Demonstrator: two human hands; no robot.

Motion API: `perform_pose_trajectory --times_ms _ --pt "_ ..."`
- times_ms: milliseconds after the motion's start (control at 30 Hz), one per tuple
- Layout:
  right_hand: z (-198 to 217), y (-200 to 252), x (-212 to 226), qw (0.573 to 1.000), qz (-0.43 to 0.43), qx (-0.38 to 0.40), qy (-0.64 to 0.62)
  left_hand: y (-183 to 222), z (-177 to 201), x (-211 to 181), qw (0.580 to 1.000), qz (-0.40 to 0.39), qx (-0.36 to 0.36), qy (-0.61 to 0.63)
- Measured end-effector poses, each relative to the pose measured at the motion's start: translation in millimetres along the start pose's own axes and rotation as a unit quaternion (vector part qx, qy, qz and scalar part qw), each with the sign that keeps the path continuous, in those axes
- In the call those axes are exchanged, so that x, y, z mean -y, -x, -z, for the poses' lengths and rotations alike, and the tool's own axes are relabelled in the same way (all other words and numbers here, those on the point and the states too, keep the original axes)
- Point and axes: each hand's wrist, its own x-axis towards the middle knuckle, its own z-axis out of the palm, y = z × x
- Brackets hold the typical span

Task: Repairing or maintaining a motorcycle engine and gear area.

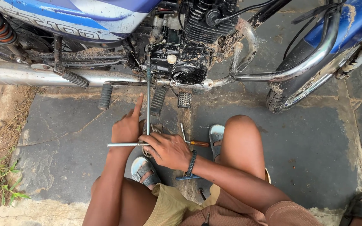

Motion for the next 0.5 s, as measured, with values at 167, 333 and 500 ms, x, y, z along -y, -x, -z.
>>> perform_pose_trajectory --times_ms 167,333,500 --pt "-21 1 -12 0.999 -0.012 0.039 0.011 26 -41 85 0.980 0.082 0.180 -0.010" --pt "-32 -1 -23 0.997 -0.026 0.069 0.017 56 -30 116 0.967 0.143 0.205 0.043" --pt "-39 -2 -32 0.991 -0.067 0.117 0.018 75 -35 97 1.000 -0.018 -0.005 0.007"
